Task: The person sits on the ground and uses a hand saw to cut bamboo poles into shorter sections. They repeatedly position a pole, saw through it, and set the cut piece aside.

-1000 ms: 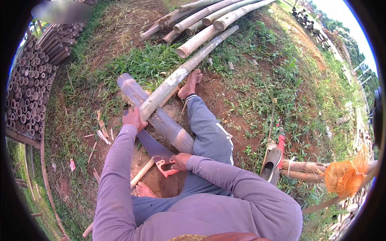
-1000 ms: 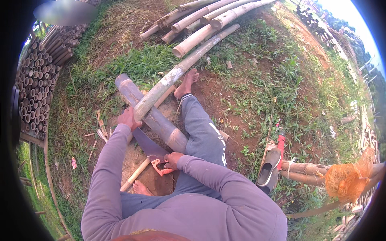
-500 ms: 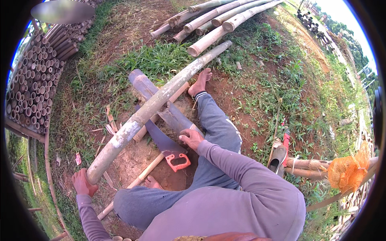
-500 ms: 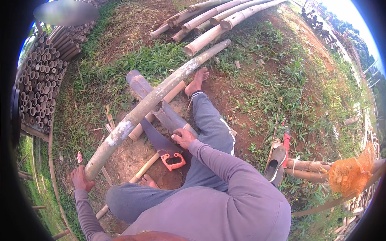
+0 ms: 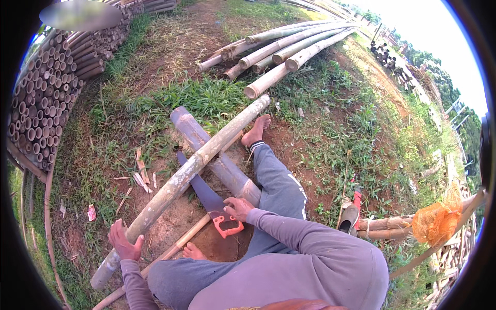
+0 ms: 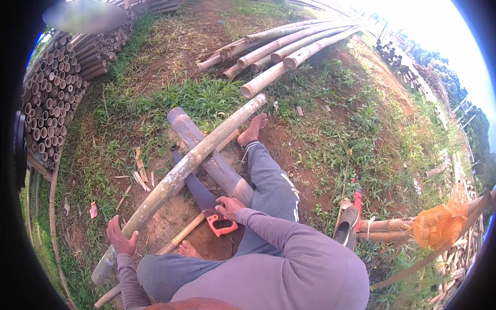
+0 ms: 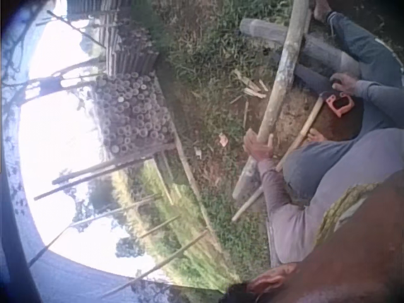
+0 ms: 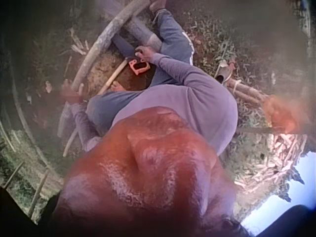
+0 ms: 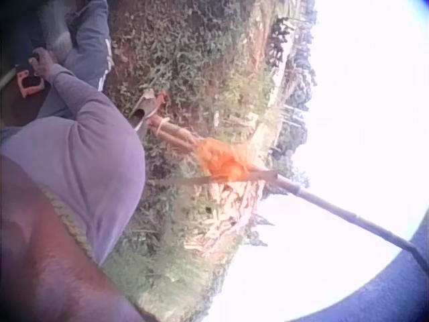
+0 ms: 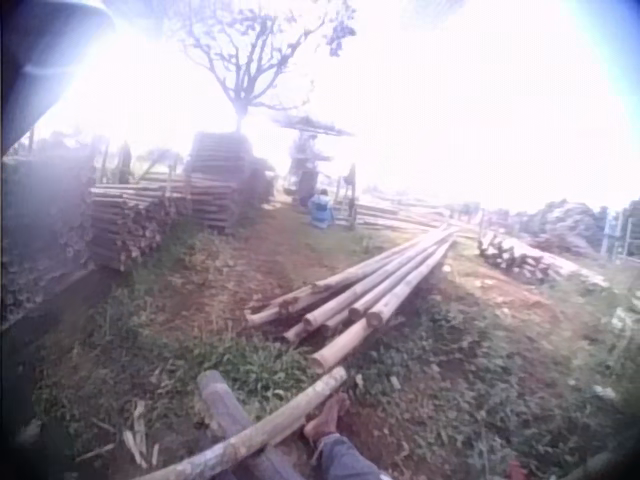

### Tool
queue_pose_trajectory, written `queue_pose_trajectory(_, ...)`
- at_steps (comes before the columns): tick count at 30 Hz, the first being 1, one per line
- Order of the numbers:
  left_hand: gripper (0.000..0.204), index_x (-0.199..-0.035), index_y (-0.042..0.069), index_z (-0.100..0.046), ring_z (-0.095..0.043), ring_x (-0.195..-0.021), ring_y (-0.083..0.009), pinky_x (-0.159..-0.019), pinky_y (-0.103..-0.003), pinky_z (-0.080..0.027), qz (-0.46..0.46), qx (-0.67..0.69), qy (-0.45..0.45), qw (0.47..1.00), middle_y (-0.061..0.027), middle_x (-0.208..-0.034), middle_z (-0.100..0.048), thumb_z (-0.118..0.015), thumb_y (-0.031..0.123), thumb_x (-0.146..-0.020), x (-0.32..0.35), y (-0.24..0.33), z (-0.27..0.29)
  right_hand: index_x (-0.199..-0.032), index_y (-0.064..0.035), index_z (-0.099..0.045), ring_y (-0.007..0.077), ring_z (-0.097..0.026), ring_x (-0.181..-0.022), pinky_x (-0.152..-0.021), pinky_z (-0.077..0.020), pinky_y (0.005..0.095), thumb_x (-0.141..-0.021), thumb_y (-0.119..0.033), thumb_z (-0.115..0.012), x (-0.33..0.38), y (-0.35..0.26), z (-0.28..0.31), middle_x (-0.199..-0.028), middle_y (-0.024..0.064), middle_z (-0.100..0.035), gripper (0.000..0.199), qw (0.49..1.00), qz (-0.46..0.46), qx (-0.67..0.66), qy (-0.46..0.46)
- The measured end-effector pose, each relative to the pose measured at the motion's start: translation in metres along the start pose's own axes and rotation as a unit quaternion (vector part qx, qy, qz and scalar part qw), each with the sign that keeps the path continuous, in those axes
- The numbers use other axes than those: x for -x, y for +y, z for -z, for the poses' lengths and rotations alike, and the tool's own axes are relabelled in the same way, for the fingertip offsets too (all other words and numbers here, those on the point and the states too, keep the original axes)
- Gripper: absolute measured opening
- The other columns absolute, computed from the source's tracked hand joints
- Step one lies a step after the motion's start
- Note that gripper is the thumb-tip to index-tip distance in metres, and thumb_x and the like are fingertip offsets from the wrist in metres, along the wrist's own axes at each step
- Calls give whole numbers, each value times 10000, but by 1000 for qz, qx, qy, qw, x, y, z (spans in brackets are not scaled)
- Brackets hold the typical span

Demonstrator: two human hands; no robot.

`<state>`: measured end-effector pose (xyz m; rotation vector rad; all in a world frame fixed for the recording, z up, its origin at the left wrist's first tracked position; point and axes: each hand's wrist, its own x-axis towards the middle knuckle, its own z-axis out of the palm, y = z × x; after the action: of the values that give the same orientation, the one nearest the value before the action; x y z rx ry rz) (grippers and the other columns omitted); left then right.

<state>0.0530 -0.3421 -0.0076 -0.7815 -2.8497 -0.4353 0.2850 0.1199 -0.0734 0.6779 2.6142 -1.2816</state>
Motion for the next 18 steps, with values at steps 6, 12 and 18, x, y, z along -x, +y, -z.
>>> queue_pose_trajectory(6,1196,-1653,160,-350,-499,-1474,-321,-1302,-572,-240,-21,-71,-215,974,-127,-1523,-569,-987,434,-679,-76,93,-87,-1405,-46,-658,385,-737,-1178,-1042,-560,463,-1059,-404,-658,27,-5,2,-1224,202,-781,498,997,23,46,-54)
queue_pose_trajectory(12,1164,-1640,224,-376,-563,-1426,-301,-1285,-630,-260,49,-93,-209,972,-59,-1467,-613,-999,321,-662,-69,34,-113,-1389,-39,-672,381,-739,-1170,-1030,-563,464,-1065,-413,-664,46,2,20,-1186,190,-795,495,997,-24,45,-58)
queue_pose_trajectory(18,976,-1620,252,-410,-353,-1569,-348,-1310,-662,-217,187,-172,-42,966,-61,-1609,-448,-919,198,-789,-1,-46,-71,-1358,-36,-692,375,-754,-1132,-999,-576,465,-1049,-391,-698,25,12,8,-1162,196,-799,471,997,-11,35,-69)
